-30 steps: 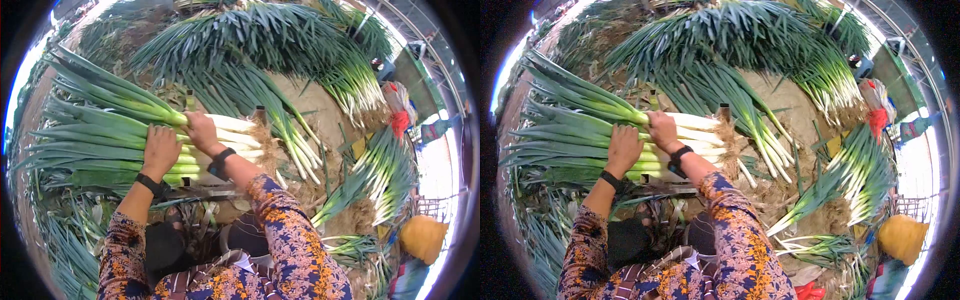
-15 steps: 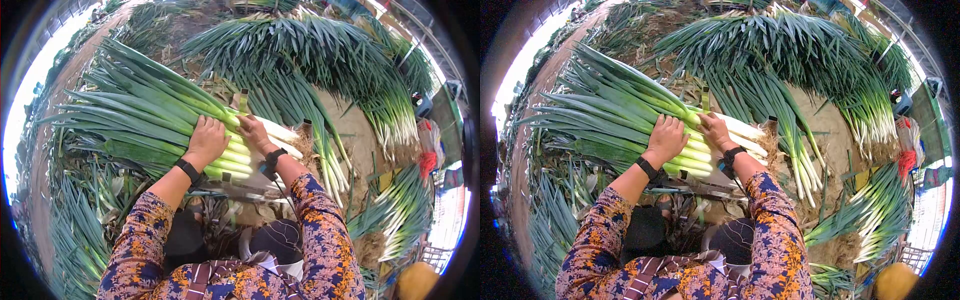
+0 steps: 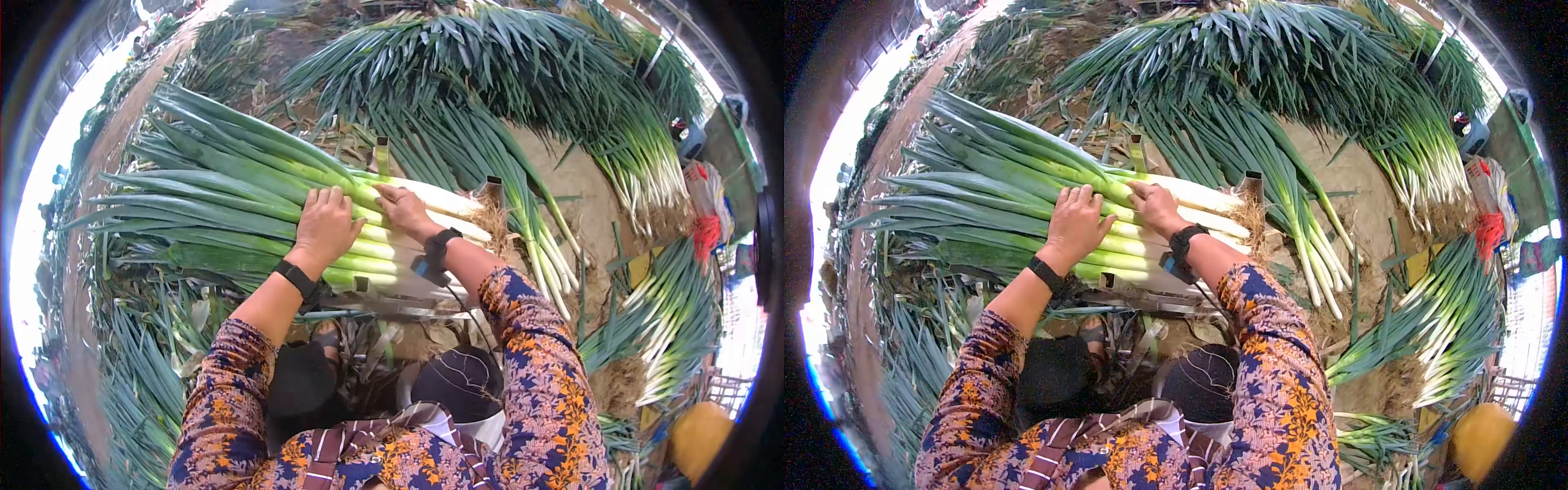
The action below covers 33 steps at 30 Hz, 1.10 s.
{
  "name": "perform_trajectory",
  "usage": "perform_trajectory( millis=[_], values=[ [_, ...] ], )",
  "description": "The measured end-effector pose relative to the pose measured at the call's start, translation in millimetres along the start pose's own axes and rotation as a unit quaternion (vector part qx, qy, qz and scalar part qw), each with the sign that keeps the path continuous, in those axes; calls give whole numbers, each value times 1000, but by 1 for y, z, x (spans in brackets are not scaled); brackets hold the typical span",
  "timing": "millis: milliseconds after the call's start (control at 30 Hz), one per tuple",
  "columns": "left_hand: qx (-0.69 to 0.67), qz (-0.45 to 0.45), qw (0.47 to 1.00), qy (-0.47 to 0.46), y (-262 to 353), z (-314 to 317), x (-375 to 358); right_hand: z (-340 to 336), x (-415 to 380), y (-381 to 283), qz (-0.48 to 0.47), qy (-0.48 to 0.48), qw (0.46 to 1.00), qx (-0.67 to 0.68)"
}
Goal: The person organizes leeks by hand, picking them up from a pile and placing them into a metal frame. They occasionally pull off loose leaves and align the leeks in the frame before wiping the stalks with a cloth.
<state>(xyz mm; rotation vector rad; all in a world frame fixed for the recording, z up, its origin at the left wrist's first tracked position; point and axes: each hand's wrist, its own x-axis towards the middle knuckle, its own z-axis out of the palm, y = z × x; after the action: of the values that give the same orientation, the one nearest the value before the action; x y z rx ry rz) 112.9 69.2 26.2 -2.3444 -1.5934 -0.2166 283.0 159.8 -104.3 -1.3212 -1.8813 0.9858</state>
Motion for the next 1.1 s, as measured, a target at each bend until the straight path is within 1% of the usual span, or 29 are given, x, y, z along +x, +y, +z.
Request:
perform_trajectory(
  millis=[100, 200, 233, 267, 333, 400, 433, 533, 567, 600, 667, 700, 800, 833, 867, 933, 967, 1033, 1100],
  values=[
    [-20, -15, 997, -69, 0, -9, 2, -6, -13, -10, -23, 27, 999, -13],
    [-133, -12, 990, -52, -18, -4, 13, -9, -15, -12, -14, 22, 1000, -10],
    [-153, -10, 987, -41, -27, -9, 23, -10, -14, -13, -17, 25, 1000, -6],
    [-74, 25, 997, -28, -36, -13, 34, -10, -14, -13, -19, 25, 1000, -1],
    [81, 98, 992, -9, -50, -32, 56, -7, -18, -15, -15, 22, 1000, 8],
    [88, 85, 991, -57, -80, -9, 64, -11, -19, -17, -11, 18, 1000, 10],
    [92, 79, 990, -79, -85, -8, 66, -10, -18, -15, -18, 21, 1000, 3],
    [43, -11, 975, -217, -80, -16, 58, -6, -18, -14, -35, 28, 999, -4],
    [29, -19, 981, -192, -83, -8, 53, -6, -19, -13, -39, 29, 999, -1],
    [28, -23, 980, -196, -81, -9, 50, -10, -21, -15, -43, 30, 999, 0],
    [25, -31, 979, -201, -78, -11, 48, -23, -27, -14, -1, -11, 994, -107],
    [26, -28, 981, -189, -77, -10, 46, -28, -34, -12, 24, -33, 987, -158],
    [29, -26, 982, -183, -76, -9, 42, -59, -72, 8, 18, -47, 958, -283],
    [28, -31, 980, -197, -72, -13, 42, -68, -92, 24, -10, -26, 955, -294],
    [30, -34, 979, -200, -70, -13, 42, -84, -105, 8, 47, -5, 969, -243],
    [37, -38, 977, -205, -67, -15, 42, -85, -107, 17, 24, 10, 970, -241],
    [45, -49, 971, -228, -63, -17, 44, -83, -108, 19, 35, 16, 967, -250],
    [64, -51, 973, -214, -57, -12, 42, -81, -110, 9, 61, 27, 959, -274],
    [64, -61, 973, -215, -51, -16, 39, -76, -114, 10, 51, 40, 958, -281]
  ],
)
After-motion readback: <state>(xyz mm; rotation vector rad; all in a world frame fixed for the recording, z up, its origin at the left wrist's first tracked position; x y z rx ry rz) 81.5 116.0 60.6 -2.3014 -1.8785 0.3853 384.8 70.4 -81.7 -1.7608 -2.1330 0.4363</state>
